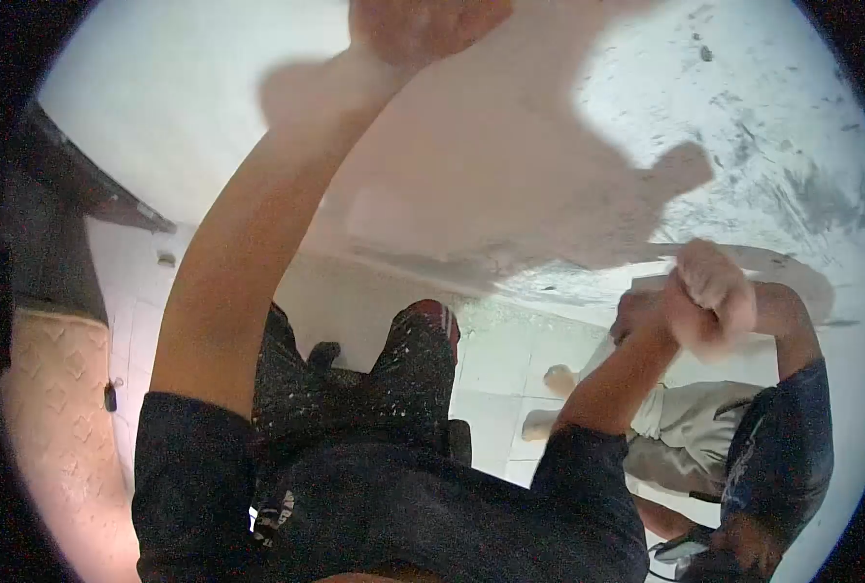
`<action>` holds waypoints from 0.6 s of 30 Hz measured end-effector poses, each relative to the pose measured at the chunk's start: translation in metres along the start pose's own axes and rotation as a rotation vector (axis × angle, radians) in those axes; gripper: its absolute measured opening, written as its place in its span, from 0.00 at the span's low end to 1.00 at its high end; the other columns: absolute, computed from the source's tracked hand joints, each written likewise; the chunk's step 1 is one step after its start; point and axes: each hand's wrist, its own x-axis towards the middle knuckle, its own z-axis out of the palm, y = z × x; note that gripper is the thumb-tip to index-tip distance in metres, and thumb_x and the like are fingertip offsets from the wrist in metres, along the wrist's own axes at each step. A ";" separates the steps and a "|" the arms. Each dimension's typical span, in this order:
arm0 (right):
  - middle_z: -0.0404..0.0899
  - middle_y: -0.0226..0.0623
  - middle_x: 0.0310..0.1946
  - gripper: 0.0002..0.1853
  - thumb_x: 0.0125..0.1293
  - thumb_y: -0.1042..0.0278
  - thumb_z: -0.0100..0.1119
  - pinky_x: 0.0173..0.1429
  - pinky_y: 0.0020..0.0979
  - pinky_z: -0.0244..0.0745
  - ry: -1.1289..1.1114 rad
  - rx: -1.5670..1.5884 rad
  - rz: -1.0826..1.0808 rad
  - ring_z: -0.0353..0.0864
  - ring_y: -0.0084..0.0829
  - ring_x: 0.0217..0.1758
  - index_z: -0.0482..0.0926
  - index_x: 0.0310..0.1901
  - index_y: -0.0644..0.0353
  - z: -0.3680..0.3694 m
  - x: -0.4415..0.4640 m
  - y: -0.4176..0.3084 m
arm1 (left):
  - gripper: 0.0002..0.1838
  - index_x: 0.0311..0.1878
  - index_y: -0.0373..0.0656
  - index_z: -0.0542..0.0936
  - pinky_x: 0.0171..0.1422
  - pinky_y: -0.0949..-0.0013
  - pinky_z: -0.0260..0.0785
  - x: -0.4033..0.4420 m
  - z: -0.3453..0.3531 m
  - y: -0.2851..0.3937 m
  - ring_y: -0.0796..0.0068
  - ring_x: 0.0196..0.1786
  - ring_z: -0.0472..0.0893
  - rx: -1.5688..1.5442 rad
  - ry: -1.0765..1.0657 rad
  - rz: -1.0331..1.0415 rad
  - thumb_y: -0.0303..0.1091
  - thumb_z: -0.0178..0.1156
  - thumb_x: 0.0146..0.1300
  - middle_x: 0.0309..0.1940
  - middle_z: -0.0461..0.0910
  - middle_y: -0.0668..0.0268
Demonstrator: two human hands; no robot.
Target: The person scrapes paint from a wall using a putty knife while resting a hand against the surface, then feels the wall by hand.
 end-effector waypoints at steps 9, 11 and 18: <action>0.65 0.29 0.17 0.13 0.60 0.70 0.53 0.28 0.29 0.62 0.355 -0.296 -0.071 0.64 0.25 0.21 0.66 0.18 0.56 0.026 -0.015 0.026 | 0.37 0.70 0.44 0.65 0.75 0.40 0.45 -0.004 -0.007 0.002 0.44 0.70 0.59 -0.071 -0.040 -0.045 0.47 0.55 0.57 0.68 0.62 0.49; 0.65 0.29 0.19 0.11 0.62 0.67 0.49 0.31 0.30 0.57 0.190 0.060 -0.031 0.61 0.27 0.23 0.67 0.22 0.55 0.020 -0.014 0.019 | 0.37 0.70 0.44 0.64 0.75 0.40 0.45 0.001 -0.006 0.002 0.44 0.70 0.59 -0.093 -0.042 -0.042 0.47 0.55 0.57 0.68 0.62 0.50; 0.52 0.22 0.13 0.18 0.66 0.65 0.44 0.25 0.31 0.47 0.223 -0.083 -0.025 0.50 0.23 0.16 0.57 0.17 0.51 0.059 0.006 0.014 | 0.40 0.71 0.47 0.64 0.76 0.41 0.44 0.000 -0.013 0.007 0.46 0.71 0.58 -0.005 -0.106 -0.060 0.48 0.58 0.52 0.69 0.60 0.51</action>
